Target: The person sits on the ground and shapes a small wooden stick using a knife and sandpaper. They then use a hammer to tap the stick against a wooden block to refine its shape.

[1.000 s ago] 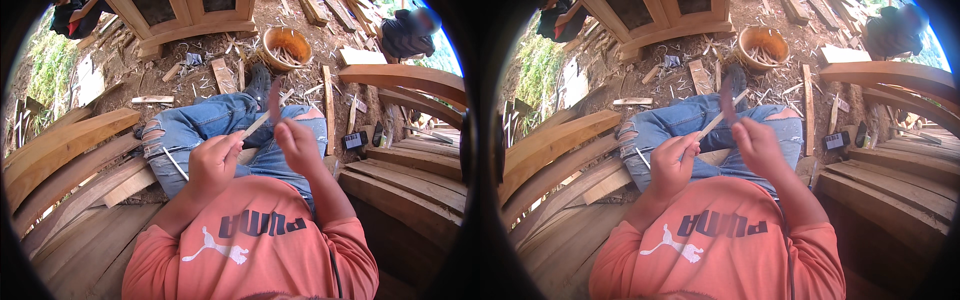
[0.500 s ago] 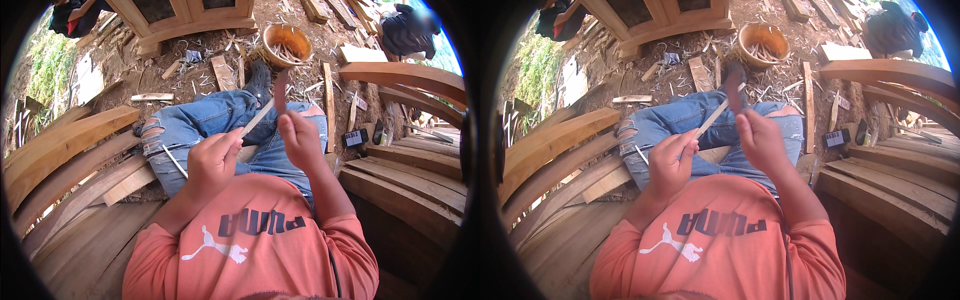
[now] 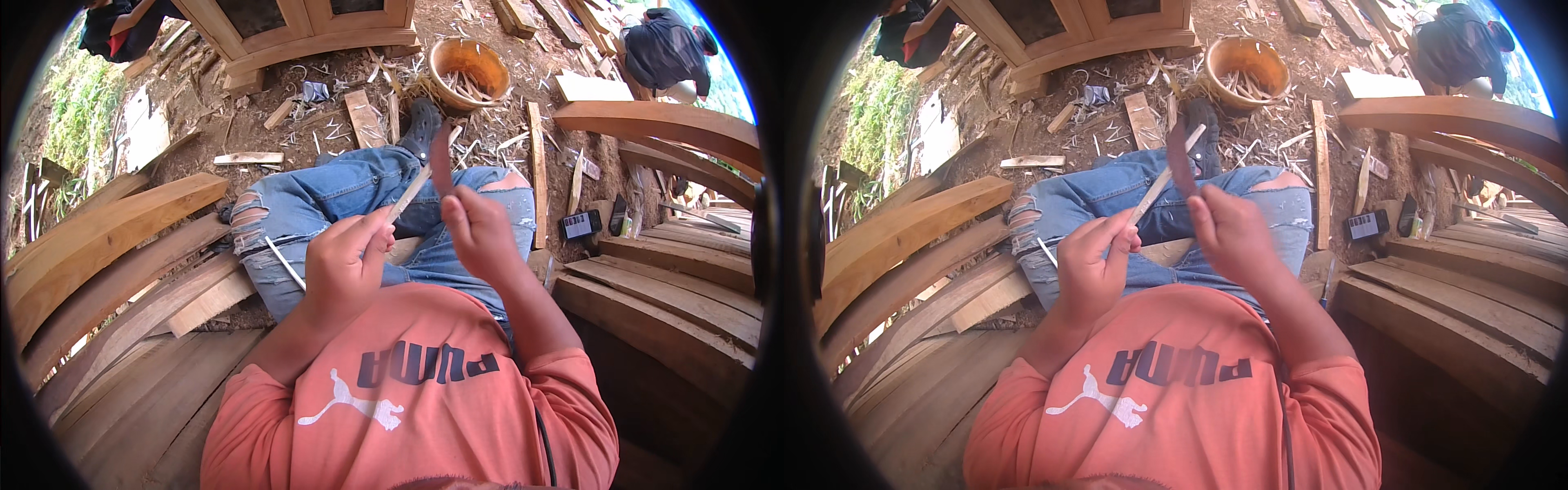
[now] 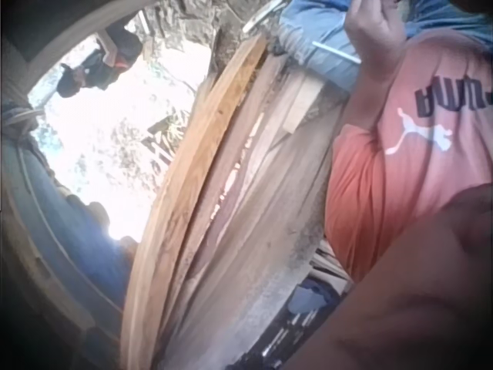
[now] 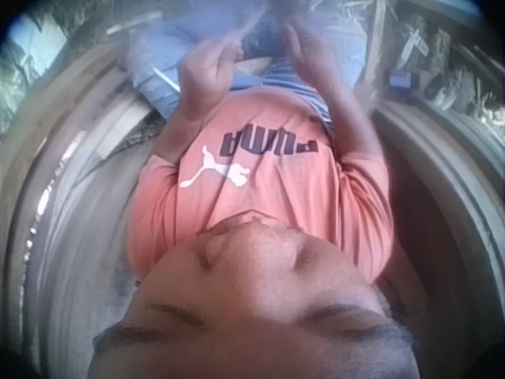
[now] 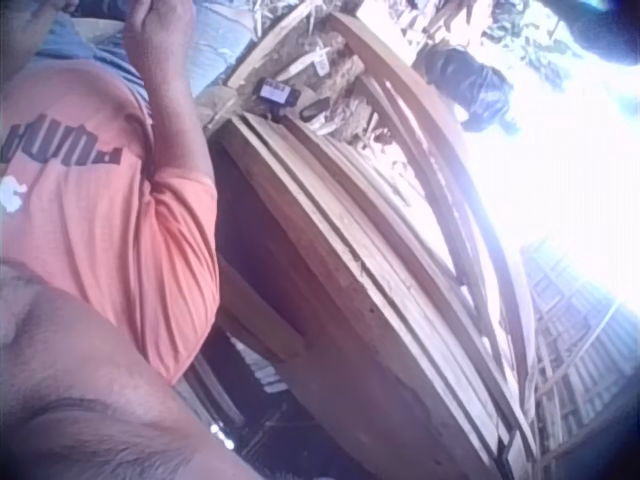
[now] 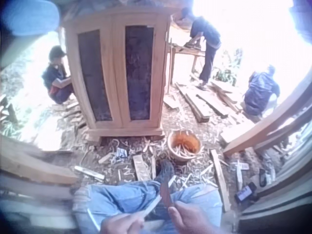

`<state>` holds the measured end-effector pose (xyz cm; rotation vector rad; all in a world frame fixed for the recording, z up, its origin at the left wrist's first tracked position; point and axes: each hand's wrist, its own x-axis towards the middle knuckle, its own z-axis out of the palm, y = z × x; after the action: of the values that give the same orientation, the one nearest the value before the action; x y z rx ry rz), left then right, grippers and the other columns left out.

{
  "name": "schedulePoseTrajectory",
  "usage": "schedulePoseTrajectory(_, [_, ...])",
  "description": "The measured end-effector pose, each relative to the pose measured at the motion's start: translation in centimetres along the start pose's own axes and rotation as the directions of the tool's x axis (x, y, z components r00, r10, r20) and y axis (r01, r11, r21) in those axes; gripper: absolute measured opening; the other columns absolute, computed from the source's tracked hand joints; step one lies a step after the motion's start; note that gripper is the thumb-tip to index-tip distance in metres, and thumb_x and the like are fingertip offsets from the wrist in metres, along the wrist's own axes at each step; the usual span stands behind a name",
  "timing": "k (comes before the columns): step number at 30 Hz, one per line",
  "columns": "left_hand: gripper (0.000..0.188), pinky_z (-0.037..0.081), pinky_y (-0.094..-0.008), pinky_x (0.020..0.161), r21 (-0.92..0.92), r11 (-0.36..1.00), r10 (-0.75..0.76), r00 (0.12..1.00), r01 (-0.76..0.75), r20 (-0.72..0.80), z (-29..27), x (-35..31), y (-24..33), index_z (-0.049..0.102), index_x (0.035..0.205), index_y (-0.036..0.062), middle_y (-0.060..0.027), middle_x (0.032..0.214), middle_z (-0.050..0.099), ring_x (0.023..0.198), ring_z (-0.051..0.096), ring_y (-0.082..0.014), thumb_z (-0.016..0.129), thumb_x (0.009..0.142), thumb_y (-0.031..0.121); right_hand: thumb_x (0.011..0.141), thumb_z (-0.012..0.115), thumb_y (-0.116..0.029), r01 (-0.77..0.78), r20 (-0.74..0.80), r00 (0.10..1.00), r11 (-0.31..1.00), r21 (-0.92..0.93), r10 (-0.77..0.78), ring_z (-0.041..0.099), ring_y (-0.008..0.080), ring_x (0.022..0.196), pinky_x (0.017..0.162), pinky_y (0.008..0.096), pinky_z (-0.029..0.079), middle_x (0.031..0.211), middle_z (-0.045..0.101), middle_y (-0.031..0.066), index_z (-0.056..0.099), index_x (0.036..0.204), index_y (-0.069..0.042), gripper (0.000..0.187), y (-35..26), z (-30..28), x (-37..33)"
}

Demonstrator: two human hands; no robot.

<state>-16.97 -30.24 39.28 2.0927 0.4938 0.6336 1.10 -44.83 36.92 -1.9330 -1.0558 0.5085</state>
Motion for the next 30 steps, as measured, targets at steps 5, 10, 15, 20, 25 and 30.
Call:
schedulePoseTrajectory(5, [0.02,0.057,-0.031,0.066,-0.035,0.997,-0.065,0.998,0.065,0.004,-0.2,-0.5,0.0,0.076,0.12,-0.0044,-0.0125,0.08,0.072,0.071,0.073,-0.0179,0.066,0.106,0.006,0.109,0.06,-0.026,-0.11,-0.008,0.994,0.994,-0.004,0.11,0.061,0.0508,0.074,0.065,0.0545,0.047,0.076,0.061,0.0249,0.058,0.091,-0.002,0.03,-0.9,-1.0,0.3])
schedulePoseTrajectory(10, [0.021,0.057,-0.0306,0.066,-0.009,0.999,-0.049,0.999,0.048,-0.023,-0.2,-0.3,-0.8,0.076,0.121,-0.0044,-0.0124,0.08,0.072,0.071,0.073,-0.0182,0.066,0.105,0.005,0.109,0.062,-0.029,-0.008,0.043,0.999,0.996,-0.091,0.012,0.063,0.0502,0.075,0.065,0.0562,0.047,0.074,0.062,0.0241,0.058,0.091,-0.003,0.032,-0.5,0.0,0.4])
schedulePoseTrajectory(15, [0.021,0.057,-0.0303,0.066,0.007,0.999,-0.034,0.999,0.035,-0.04,-0.1,-0.1,-0.9,0.076,0.121,-0.0055,-0.0124,0.081,0.073,0.071,0.073,-0.0186,0.066,0.106,0.005,0.108,0.063,-0.029,0.066,0.053,0.997,0.985,-0.157,-0.058,0.063,0.0498,0.074,0.064,0.056,0.047,0.074,0.061,0.0243,0.058,0.091,-0.003,0.031,-0.8,0.4,0.2])
schedulePoseTrajectory(20, [0.021,0.057,-0.0305,0.066,-0.009,0.999,-0.037,0.999,0.036,-0.022,-0.1,-0.1,-0.1,0.075,0.12,-0.0062,-0.0125,0.081,0.073,0.071,0.073,-0.0181,0.066,0.105,0.005,0.108,0.063,-0.027,0.016,0.02,1.0,0.992,-0.128,-0.013,0.063,0.0488,0.072,0.063,0.0551,0.047,0.073,0.061,0.0225,0.059,0.091,-0.003,0.03,-0.7,0.2,0.6])
schedulePoseTrajectory(25, [0.022,0.057,-0.0304,0.066,-0.052,0.995,-0.085,0.996,0.084,-0.006,-0.3,-0.4,-0.6,0.075,0.121,-0.0066,-0.0121,0.081,0.073,0.071,0.072,-0.0171,0.067,0.105,0.005,0.108,0.063,-0.027,-0.019,0.002,1.0,0.997,-0.078,0.019,0.063,0.0483,0.07,0.062,0.0556,0.048,0.071,0.061,0.0223,0.058,0.088,-0.004,0.03,-0.6,0.3,0.7])
schedulePoseTrajectory(30, [0.023,0.056,-0.0297,0.067,-0.099,0.987,-0.128,0.992,0.126,-0.018,0.0,0.0,-0.9,0.075,0.123,-0.0075,-0.0117,0.081,0.073,0.071,0.072,-0.0172,0.067,0.106,0.005,0.11,0.06,-0.026,0.144,0.135,0.983,0.974,-0.175,-0.122,0.061,0.0482,0.069,0.061,0.0533,0.046,0.07,0.059,0.0223,0.057,0.087,-0.003,0.033,-1.2,1.3,-0.6])
